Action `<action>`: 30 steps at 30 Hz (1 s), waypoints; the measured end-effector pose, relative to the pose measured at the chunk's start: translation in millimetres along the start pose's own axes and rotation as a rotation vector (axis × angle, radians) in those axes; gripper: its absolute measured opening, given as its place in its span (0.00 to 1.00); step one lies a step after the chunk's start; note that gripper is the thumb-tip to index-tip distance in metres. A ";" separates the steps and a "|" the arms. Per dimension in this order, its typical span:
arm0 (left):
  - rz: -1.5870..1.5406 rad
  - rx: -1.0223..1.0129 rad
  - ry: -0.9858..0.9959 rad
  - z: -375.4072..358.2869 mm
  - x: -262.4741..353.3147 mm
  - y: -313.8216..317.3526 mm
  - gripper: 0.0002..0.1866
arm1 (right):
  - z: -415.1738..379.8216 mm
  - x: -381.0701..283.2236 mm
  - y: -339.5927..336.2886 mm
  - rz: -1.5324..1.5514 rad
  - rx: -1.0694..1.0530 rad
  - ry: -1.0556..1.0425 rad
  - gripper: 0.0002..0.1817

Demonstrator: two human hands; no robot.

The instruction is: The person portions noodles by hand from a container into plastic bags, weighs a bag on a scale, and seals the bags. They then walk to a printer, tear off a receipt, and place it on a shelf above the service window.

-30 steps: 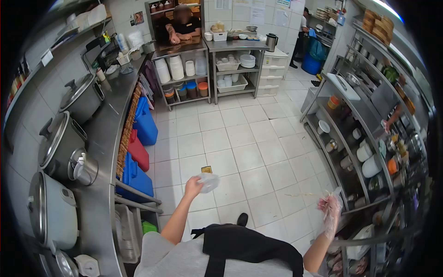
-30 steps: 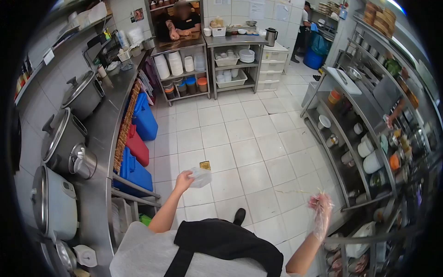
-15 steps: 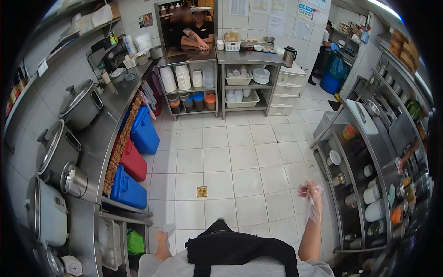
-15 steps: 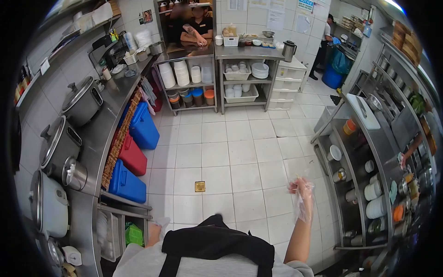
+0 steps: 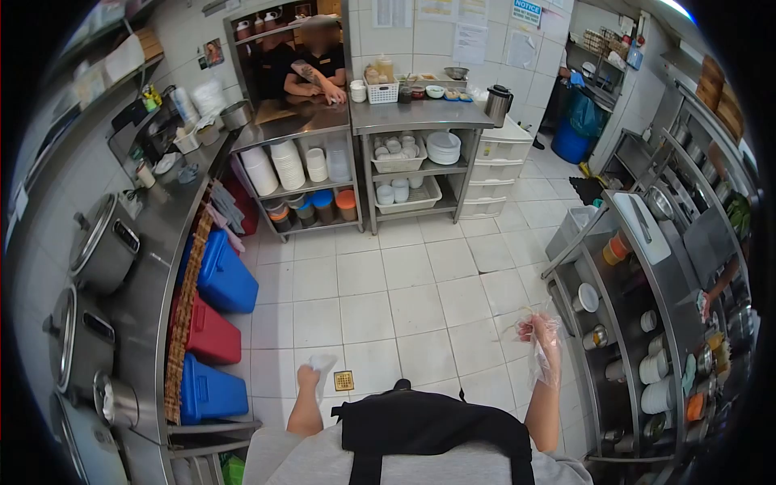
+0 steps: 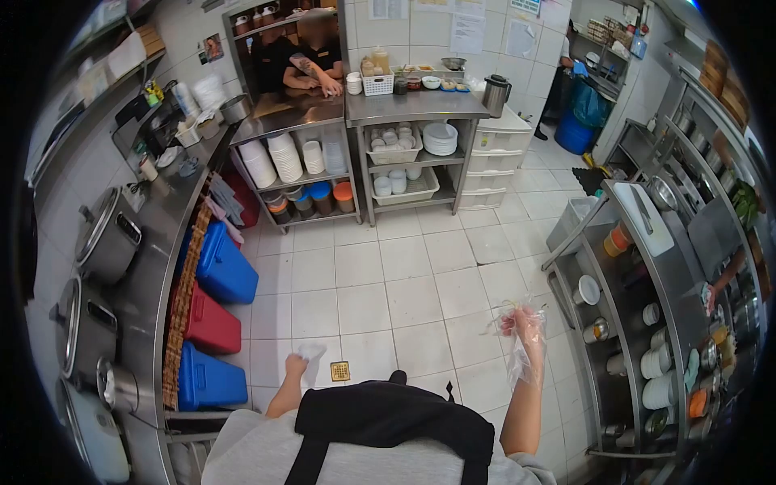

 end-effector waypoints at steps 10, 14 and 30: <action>-0.200 0.074 0.493 102.5 276.1 -2.7 0.20 | 138.9 37.5 -80.9 -0.416 0.129 -0.070 0.11; 0.022 -0.072 0.427 163.5 256.6 48.6 0.21 | 196.6 17.4 -104.6 -0.610 0.302 -0.011 0.08; -0.126 -0.164 0.321 326.2 520.1 126.5 0.18 | 520.6 -160.1 -258.1 -0.948 0.431 -0.384 0.11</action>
Point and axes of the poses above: each hand's wrist, its own z-axis towards the middle knuckle, its own y-axis out of the palm, x = y × z, the point moved 9 cm from there along z, towards the middle knuckle, and after that the axes turned 1 degree about -z, right-handed, at the moved point
